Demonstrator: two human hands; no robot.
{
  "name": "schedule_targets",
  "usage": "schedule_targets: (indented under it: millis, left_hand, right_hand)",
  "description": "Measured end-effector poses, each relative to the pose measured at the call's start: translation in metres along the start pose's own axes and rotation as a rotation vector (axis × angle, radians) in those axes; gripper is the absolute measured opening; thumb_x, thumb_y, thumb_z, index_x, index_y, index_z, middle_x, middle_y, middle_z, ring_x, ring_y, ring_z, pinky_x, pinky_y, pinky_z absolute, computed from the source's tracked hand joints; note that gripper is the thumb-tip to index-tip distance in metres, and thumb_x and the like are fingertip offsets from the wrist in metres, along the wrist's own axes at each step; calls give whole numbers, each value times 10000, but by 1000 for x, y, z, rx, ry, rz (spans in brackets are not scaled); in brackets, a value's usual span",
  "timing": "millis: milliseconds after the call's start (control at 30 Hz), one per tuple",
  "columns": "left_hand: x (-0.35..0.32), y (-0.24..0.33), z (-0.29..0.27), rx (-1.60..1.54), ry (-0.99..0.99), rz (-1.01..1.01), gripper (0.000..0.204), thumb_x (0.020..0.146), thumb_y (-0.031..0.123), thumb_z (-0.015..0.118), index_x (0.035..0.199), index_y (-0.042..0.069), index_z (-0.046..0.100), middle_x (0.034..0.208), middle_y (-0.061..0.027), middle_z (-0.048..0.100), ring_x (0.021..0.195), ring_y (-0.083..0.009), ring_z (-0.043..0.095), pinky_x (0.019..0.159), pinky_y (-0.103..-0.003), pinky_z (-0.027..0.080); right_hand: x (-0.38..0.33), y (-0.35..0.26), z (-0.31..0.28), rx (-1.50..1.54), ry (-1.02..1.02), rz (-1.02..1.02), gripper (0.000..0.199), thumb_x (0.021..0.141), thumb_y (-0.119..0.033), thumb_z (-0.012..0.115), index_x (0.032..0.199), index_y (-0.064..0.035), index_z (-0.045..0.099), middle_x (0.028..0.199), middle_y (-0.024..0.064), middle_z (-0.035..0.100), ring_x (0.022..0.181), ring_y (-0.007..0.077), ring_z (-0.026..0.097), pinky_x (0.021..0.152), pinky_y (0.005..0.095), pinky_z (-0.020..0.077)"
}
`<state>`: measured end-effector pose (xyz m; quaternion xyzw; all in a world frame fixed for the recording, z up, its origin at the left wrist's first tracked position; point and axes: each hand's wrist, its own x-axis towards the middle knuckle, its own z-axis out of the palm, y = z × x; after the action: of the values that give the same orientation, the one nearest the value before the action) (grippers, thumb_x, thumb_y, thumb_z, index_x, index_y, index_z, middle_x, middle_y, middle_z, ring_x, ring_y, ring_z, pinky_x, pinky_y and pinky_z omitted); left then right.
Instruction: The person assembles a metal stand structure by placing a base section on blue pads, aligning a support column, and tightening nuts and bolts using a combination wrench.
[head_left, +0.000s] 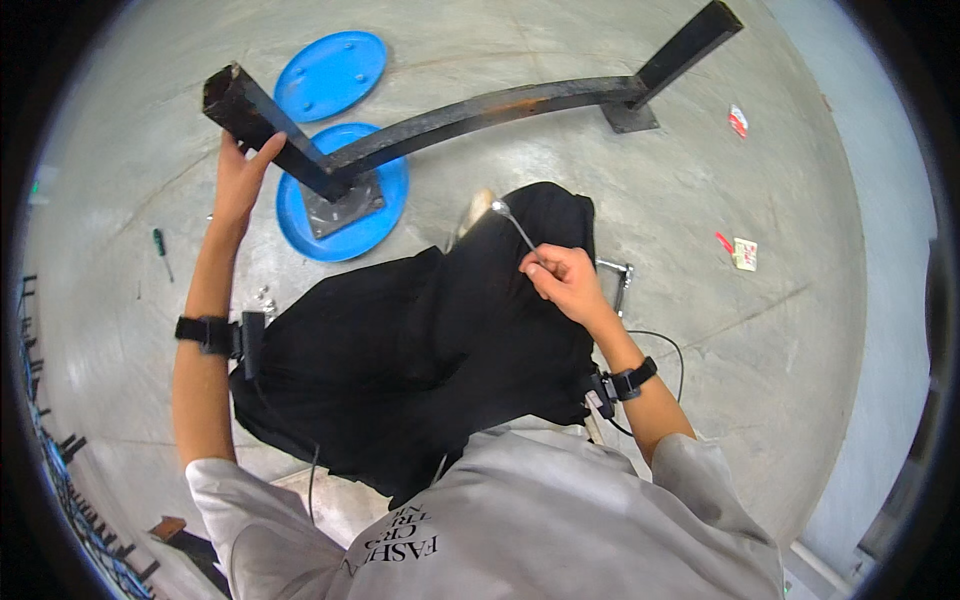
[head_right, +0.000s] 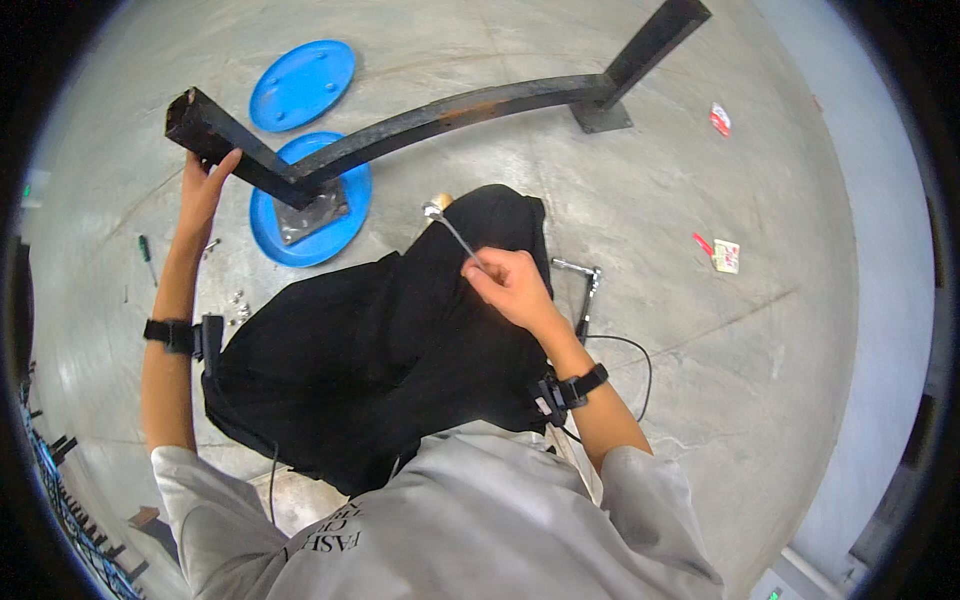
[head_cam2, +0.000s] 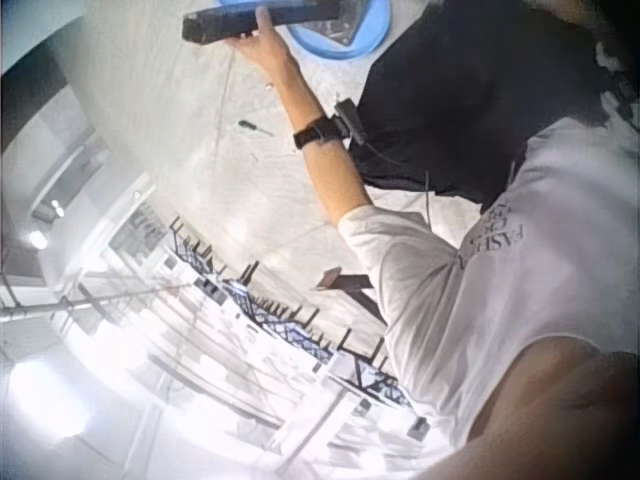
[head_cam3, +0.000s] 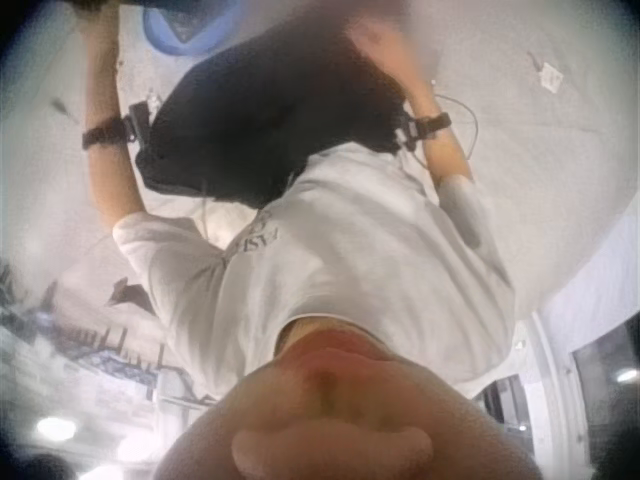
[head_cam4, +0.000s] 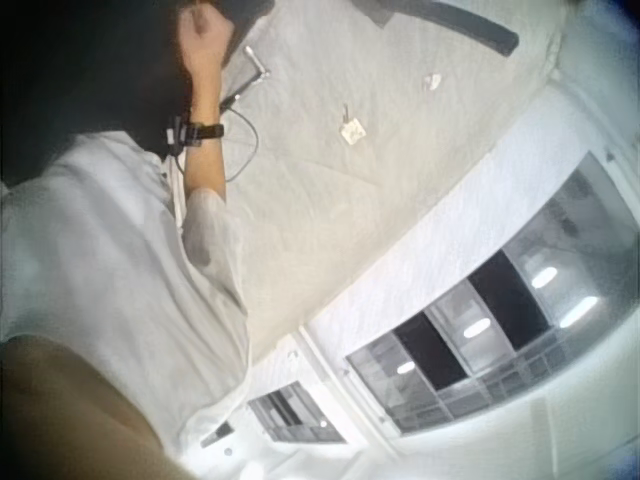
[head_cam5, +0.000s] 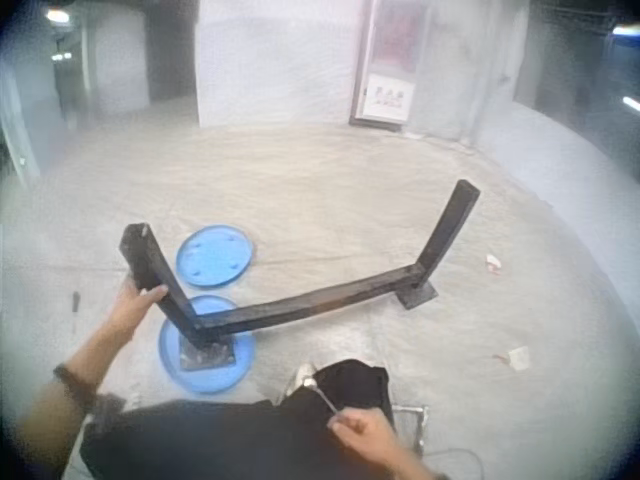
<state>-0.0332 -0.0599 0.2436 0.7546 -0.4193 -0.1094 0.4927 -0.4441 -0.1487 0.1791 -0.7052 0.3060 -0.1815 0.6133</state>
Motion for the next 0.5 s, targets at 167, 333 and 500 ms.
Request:
schedule_targets:
  millis: [167, 333, 500]
  left_hand:
    - [14, -6, -2, 37, 45, -101, 429, 710, 184, 728, 1043, -4, 534, 951, -86, 605, 892, -163, 558, 819, -302, 426]
    - [18, -12, -1, 3, 53, -85, 261, 683, 142, 746, 860, 13, 605, 798, -39, 623, 719, -137, 577, 683, -272, 457]
    - [18, -18, 24, -277, 151, -165, 236, 667, 58, 720, 859, 16, 590, 797, -34, 597, 718, -142, 559, 658, -281, 448]
  right_hand:
    - [4, -5, -1, 139, -38, 33, 137, 848, -106, 548, 788, 16, 568, 534, -24, 477, 461, 25, 400, 429, 192, 291]
    - [8, -6, -3, 275, -64, 71, 147, 873, -134, 533, 832, 2, 568, 542, -25, 471, 456, 33, 402, 424, 185, 297]
    - [5, -6, -7, 263, -39, 132, 139, 862, -124, 522, 813, -1, 564, 515, -13, 473, 440, 27, 397, 406, 181, 273]
